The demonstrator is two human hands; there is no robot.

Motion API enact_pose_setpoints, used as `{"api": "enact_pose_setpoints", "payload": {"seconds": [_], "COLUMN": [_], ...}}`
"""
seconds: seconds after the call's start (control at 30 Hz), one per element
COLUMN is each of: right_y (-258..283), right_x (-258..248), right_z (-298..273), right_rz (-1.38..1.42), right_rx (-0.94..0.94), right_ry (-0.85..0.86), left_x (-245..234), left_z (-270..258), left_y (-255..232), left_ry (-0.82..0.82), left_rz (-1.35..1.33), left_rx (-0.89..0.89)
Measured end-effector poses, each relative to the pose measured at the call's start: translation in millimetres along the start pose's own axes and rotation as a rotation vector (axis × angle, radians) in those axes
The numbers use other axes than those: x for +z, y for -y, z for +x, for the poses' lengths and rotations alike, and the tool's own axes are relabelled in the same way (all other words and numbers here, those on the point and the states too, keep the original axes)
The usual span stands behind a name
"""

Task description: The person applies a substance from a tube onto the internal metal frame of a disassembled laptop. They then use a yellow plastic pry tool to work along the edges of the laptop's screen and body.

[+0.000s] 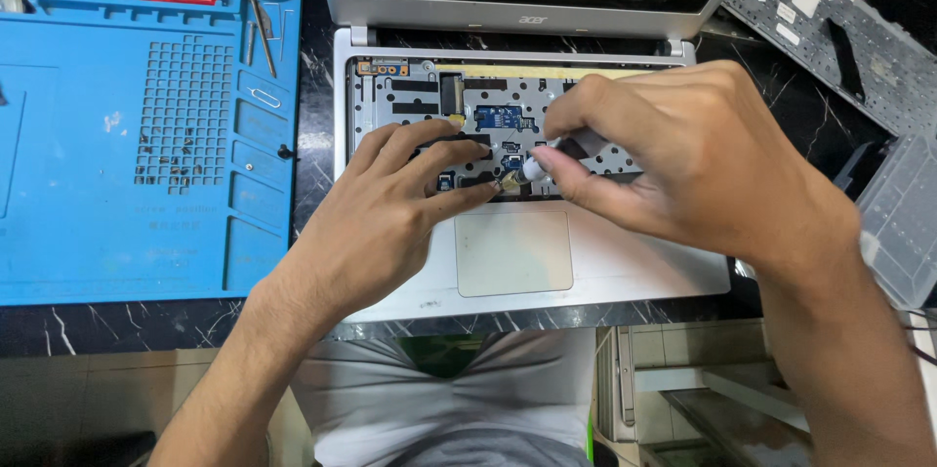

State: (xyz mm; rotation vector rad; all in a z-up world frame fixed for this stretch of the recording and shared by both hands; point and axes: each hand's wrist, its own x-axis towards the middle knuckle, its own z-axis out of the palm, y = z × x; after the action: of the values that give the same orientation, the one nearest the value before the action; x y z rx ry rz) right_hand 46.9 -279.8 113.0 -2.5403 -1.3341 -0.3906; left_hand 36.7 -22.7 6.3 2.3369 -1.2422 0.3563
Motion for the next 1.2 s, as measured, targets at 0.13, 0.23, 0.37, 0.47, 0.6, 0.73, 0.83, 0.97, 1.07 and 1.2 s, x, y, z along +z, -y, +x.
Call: {"api": "enact_pose_setpoints", "payload": {"seconds": [0.13, 0.23, 0.37, 0.47, 0.6, 0.73, 0.83, 0.97, 1.07, 1.2], "right_y": [8.8, 9.9, 9.1, 5.4, 11.4, 3.5, -4.5, -1.8, 0.0, -6.9], "right_x": [3.2, 2.5, -9.7, -25.7, -29.6, -23.2, -30.0, -23.1, -24.2, -34.0], "right_z": [7.6, 6.9, 9.7, 17.0, 21.9, 21.4, 19.6, 22.9, 27.7, 20.7], "right_rz": [-0.062, -0.062, -0.094, 0.093, -0.003, -0.023, -0.011, 0.044, 0.054, 0.163], "right_rx": [0.026, 0.025, 0.167, 0.279, 0.38, 0.252, 0.175, 0.173, 0.272, 0.248], "right_ry": [0.008, 0.01, 0.126, 0.416, 0.491, 0.273, 0.615, 0.436, 0.436, 0.645], "left_x": [0.7, 0.1, 0.1, 0.3, -0.8, -0.2, 0.1, 2.3, 2.2, 2.0], "left_z": [-0.7, -1.0, -1.5, -1.9, -1.9, -1.8, -3.2, -3.2, -4.2, -4.3], "left_y": [-0.1, -0.6, -1.1, -1.9, -3.4, -2.6, -2.4, -1.6, -1.4, -1.3], "left_ry": [-0.005, -0.023, -0.04, -0.048, -0.047, -0.042, -0.042, -0.062, -0.067, -0.068], "left_rz": [-0.008, 0.003, -0.01, -0.011, -0.02, -0.012, -0.012, -0.005, -0.006, -0.016], "left_rx": [-0.005, -0.002, -0.023, -0.044, -0.079, -0.084, -0.083, -0.049, -0.051, -0.063]}}
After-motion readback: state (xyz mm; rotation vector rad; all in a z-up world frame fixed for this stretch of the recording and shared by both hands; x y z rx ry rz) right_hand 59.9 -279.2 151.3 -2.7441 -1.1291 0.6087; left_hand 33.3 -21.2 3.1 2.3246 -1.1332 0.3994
